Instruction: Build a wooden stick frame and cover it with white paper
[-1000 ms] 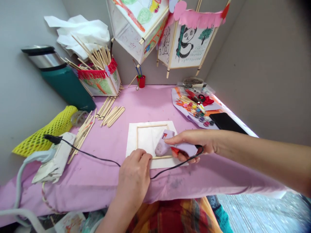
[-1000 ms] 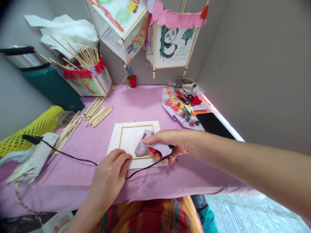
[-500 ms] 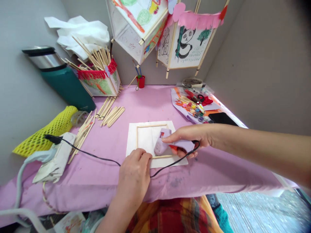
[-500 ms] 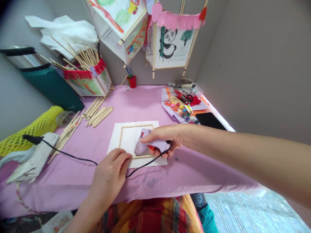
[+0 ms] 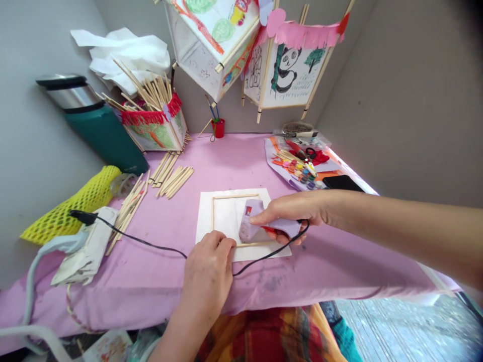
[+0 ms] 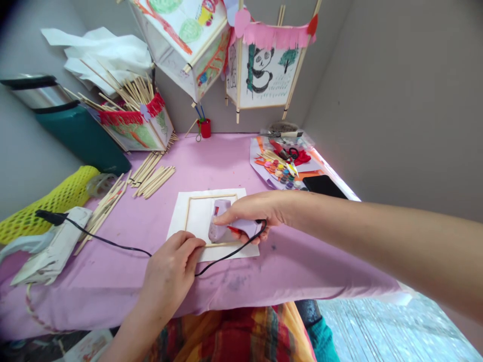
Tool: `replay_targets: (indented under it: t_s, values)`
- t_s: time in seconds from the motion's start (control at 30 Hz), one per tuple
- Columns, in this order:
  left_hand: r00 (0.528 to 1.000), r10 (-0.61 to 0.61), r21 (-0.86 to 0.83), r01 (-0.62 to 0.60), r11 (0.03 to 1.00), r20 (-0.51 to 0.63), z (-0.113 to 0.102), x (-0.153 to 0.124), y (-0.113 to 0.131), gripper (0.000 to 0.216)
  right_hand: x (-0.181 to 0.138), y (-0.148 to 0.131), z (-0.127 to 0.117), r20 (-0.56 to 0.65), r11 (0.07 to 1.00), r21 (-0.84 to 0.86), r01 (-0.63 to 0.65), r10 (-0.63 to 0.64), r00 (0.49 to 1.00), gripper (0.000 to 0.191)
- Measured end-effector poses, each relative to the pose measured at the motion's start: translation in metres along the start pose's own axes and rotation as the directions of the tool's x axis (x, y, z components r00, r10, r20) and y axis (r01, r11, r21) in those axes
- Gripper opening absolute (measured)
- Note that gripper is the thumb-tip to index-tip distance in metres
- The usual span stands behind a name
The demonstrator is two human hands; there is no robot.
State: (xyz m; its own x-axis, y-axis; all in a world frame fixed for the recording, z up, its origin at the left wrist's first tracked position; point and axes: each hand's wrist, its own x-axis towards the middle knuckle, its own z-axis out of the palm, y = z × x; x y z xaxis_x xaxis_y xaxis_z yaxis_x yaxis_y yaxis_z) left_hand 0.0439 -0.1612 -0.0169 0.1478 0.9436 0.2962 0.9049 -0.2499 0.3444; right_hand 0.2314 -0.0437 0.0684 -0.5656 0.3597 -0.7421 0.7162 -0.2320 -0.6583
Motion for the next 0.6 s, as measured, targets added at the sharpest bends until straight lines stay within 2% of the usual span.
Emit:
replay_targets:
  t_s: [0.13, 0.27, 0.4, 0.5, 0.6]
  values:
    - [0.999, -0.029, -0.003, 0.029, 1.000, 0.029, -0.002, 0.003, 0.001, 0.020, -0.004, -0.003, 0.004, -0.031, 0.999, -0.039, -0.031, 0.029, 0.999, 0.049]
    - [0.997, -0.040, 0.001, 0.040, 0.999, 0.071, -0.004, 0.005, 0.003, 0.021, -0.011, -0.005, 0.008, -0.092, 0.991, -0.129, 0.017, -0.030, 0.995, 0.052]
    - [0.995, -0.061, -0.013, 0.063, 0.998, 0.081, -0.005, 0.006, 0.005, 0.018, -0.022, 0.005, 0.013, -0.163, 0.978, -0.198, 0.064, -0.098, 0.982, 0.054]
    - [0.993, -0.068, 0.004, 0.068, 0.998, 0.100, -0.006, 0.006, 0.006, 0.019, -0.030, 0.020, 0.023, -0.214, 0.985, -0.127, 0.115, -0.140, 0.967, 0.053]
    - [0.989, -0.072, 0.025, 0.069, 0.997, 0.131, -0.007, 0.008, 0.006, 0.021, -0.033, 0.037, 0.038, -0.249, 0.984, 0.075, 0.160, -0.137, 0.959, 0.050]
